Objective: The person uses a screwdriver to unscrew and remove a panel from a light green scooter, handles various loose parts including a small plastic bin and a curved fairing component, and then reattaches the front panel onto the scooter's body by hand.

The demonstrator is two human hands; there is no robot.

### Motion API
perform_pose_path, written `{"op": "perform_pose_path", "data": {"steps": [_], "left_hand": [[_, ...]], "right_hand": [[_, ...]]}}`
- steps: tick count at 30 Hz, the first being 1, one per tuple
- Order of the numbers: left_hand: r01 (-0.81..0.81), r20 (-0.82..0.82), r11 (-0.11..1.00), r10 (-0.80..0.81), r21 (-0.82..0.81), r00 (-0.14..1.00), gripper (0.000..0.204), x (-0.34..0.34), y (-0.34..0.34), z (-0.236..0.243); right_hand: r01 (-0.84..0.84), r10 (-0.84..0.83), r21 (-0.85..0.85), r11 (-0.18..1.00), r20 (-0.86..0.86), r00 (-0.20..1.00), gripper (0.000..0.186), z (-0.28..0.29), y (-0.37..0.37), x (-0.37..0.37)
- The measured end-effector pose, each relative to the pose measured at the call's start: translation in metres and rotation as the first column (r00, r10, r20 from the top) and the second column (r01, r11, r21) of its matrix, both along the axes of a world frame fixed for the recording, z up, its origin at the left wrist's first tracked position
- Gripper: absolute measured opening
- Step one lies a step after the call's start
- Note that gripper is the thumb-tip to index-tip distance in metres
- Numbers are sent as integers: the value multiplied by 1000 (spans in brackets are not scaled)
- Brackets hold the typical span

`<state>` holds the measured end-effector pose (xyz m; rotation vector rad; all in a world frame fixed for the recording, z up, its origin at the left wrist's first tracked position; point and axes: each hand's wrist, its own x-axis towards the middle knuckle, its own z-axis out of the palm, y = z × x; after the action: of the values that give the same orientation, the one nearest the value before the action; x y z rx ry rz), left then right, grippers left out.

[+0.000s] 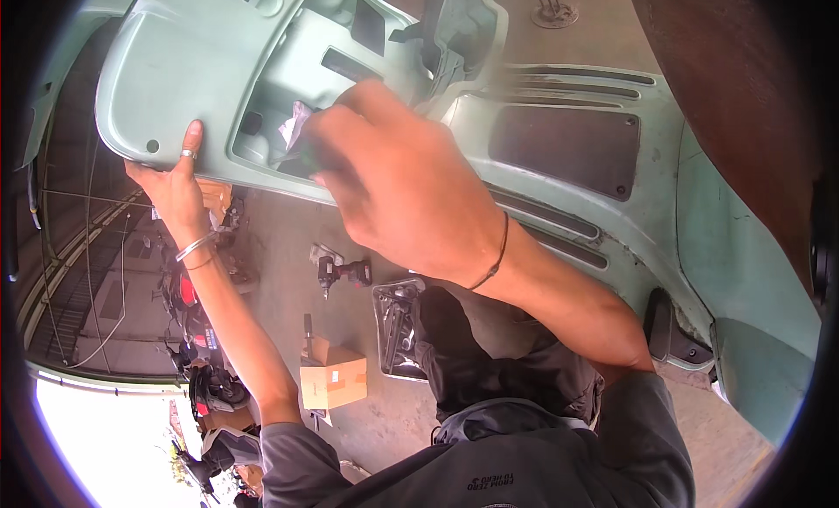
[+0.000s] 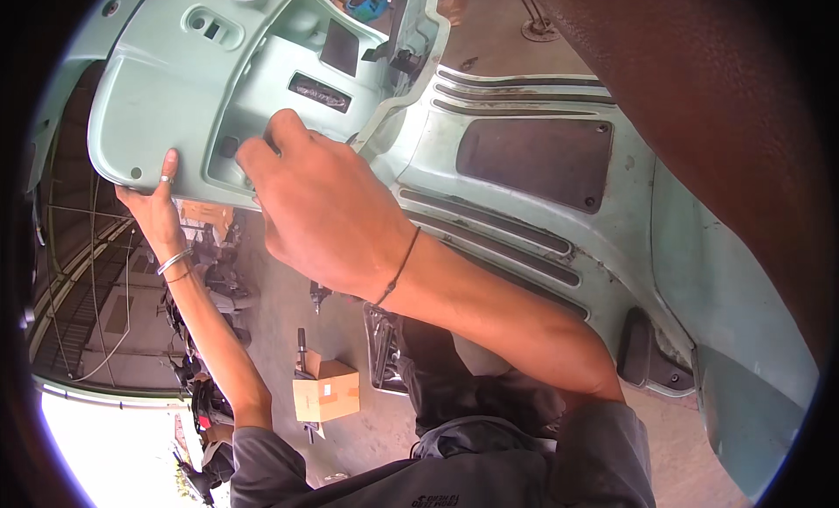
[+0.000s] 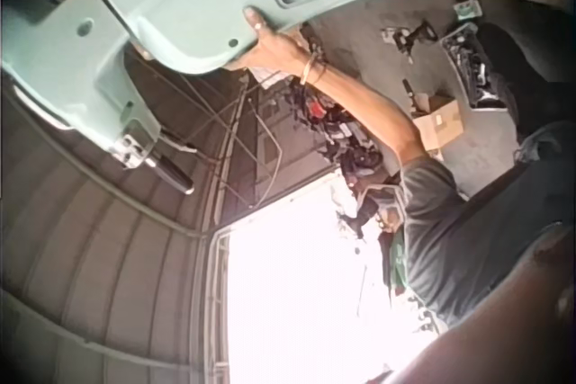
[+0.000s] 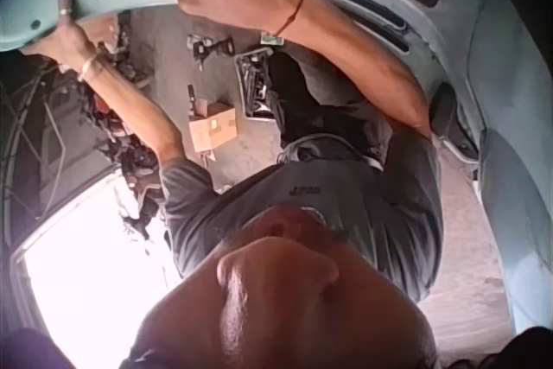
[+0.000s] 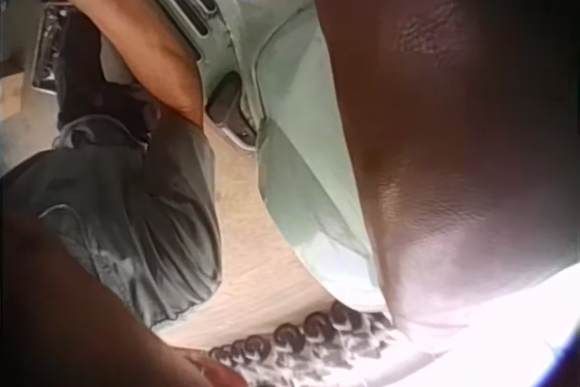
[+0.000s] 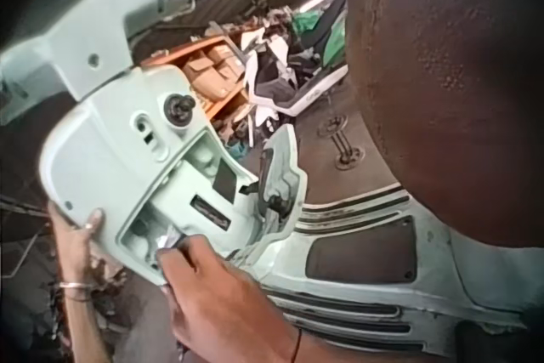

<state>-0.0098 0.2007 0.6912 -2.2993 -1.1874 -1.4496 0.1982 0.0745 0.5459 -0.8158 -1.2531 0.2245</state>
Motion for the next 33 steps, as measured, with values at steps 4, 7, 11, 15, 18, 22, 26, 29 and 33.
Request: {"op": "perform_pose_path", "data": {"steps": [4,7,11,15,18,22,26,29,33], "left_hand": [[5,-3,1000,-5,4,1000,102,-2,2,0],[-28,-29,999,29,26,999,102,-6,3,3],[-31,-28,999,32,45,999,100,-2,4,0],[-25,-27,998,26,53,999,96,-4,4,0],[-32,-39,997,35,64,999,95,-3,4,0],[-10,-50,999,13,51,999,100,-2,2,1],[8,-40,999,-7,45,999,99,-1,2,1],[10,-45,999,-8,42,999,98,-3,2,2],[-28,-43,998,30,52,999,99,-2,3,1]], "right_hand": [[10,-10,14,1000,30,1000,32,2,10,-5],[2,-2,-6,1000,65,998,32,6,15,-8],[8,-6,-22,1000,101,995,33,7,22,-11],[11,-10,-2,1000,106,994,31,7,28,-17],[21,-21,4,1000,107,994,30,8,30,-19],[73,-78,39,997,147,986,31,11,32,-20],[69,-74,37,997,155,985,30,12,33,-20],[64,-69,41,997,153,986,29,14,32,-20],[51,-55,27,998,157,986,28,14,34,-22]]}}
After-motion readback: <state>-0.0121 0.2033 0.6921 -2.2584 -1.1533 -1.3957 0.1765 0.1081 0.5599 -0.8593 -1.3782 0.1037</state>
